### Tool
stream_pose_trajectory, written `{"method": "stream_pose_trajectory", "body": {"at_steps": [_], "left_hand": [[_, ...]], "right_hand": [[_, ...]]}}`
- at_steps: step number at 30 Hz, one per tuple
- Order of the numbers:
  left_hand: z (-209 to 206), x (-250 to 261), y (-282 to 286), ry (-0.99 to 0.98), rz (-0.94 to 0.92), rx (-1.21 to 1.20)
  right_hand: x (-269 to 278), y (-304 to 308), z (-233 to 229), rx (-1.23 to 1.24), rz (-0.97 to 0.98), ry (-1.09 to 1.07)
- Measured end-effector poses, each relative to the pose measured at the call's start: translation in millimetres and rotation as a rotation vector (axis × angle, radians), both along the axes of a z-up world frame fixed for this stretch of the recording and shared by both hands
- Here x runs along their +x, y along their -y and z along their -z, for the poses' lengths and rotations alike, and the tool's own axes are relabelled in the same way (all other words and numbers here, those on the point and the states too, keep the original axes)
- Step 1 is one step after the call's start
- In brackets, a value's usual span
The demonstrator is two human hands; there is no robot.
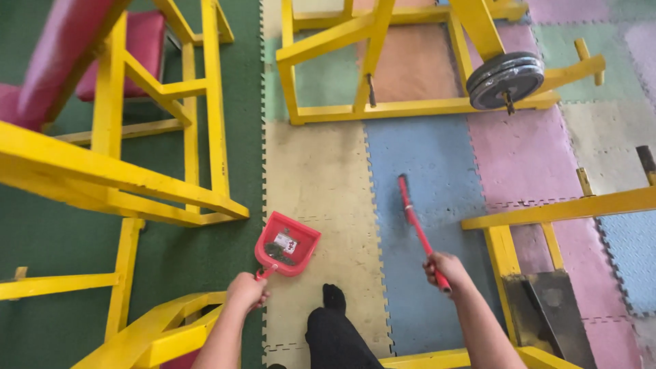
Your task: Sweeping the floor around gym equipment using a small broom and dustpan.
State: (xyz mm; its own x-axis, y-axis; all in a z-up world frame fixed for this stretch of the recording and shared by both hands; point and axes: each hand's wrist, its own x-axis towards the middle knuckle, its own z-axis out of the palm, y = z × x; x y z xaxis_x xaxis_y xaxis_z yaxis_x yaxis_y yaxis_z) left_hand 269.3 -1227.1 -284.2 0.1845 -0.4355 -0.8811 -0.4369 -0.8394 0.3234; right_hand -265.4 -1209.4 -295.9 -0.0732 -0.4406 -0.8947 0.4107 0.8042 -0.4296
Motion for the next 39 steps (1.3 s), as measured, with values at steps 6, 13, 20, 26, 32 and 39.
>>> {"method": "stream_pose_trajectory", "body": {"at_steps": [6, 13, 20, 26, 32, 39], "left_hand": [[-11.5, -14.2, 44.5, 0.472, 0.448, -0.06], [-44.4, -22.5, 80.4, 0.518, 0.409, -0.047], [-44.8, -32.5, 96.9, 0.487, 0.428, -0.059], [-42.7, -23.4, 98.3, 0.463, 0.352, -0.067], [-40.3, -13.1, 96.9, 0.438, 0.32, -0.021], [-41.2, -12.6, 102.4, 0.435, 0.325, -0.04]], "right_hand": [[-6.4, 60.6, 74.9, 0.117, 0.104, 0.037], [169.6, 40.8, 108.8, 0.191, -0.514, -0.307], [265.7, -3.8, 89.4, -0.244, -1.27, -0.32], [163.4, 55.1, -29.2, 0.172, -0.398, 0.41], [58.9, 81.7, -32.2, 0.151, -0.556, 0.033], [70.5, 119.7, 81.5, 0.105, -0.467, -0.195]]}}
